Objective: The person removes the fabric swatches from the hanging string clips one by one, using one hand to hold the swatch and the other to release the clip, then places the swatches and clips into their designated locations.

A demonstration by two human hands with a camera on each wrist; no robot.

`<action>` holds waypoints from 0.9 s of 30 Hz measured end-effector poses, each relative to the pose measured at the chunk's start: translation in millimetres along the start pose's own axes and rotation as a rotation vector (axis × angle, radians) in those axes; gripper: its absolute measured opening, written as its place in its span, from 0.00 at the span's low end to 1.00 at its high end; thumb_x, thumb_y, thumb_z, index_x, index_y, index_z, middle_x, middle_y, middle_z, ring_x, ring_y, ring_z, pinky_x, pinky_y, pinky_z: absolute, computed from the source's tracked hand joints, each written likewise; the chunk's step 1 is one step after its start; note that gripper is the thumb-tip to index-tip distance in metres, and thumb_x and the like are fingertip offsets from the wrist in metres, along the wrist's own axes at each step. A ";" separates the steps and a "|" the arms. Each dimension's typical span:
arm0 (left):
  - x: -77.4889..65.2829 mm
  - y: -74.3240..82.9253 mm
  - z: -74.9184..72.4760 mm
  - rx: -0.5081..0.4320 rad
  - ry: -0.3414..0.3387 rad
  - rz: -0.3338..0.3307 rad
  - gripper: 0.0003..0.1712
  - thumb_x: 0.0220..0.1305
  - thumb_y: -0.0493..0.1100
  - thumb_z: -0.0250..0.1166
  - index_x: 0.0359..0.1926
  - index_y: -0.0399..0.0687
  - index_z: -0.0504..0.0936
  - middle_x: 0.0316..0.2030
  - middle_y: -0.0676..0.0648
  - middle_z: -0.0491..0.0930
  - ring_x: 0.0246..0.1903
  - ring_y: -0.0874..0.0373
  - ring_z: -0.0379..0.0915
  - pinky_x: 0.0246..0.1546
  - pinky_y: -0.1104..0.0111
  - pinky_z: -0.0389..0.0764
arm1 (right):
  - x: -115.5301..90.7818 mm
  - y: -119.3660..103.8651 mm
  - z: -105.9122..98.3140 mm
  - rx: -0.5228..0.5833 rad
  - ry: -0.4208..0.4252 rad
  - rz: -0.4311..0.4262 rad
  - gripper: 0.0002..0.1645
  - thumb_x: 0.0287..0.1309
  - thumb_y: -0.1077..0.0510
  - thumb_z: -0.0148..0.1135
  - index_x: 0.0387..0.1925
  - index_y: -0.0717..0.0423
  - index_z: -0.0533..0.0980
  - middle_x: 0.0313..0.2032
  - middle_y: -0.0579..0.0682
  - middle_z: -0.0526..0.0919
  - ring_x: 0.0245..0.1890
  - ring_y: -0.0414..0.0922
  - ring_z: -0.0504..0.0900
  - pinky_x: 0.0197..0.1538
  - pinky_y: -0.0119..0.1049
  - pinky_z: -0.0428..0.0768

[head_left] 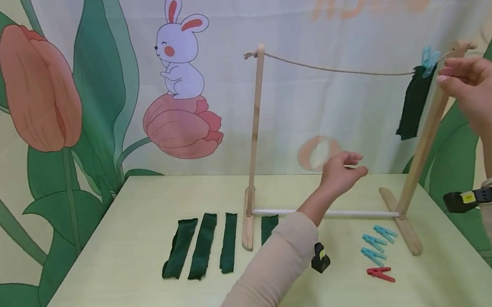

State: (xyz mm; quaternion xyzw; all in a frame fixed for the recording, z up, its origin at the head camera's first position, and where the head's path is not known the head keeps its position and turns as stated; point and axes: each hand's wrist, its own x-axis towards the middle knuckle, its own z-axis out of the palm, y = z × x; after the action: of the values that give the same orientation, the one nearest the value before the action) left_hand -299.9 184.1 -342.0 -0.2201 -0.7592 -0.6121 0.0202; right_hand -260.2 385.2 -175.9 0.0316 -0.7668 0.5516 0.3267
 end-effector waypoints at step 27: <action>47.4 35.7 30.8 -0.086 -0.116 -0.046 0.30 0.57 0.44 0.67 0.61 0.57 0.70 0.56 0.58 0.70 0.55 0.62 0.67 0.45 0.74 0.72 | 38.9 -12.8 12.8 -0.322 -0.040 0.083 0.33 0.60 0.50 0.57 0.66 0.45 0.63 0.49 0.37 0.74 0.42 0.29 0.68 0.57 0.28 0.65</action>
State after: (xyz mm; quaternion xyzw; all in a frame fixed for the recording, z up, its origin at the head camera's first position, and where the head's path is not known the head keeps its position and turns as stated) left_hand -322.5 233.2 -302.7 -0.2386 -0.7369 -0.6308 -0.0473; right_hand -291.5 381.2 -146.8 -0.0418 -0.8523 0.4341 0.2889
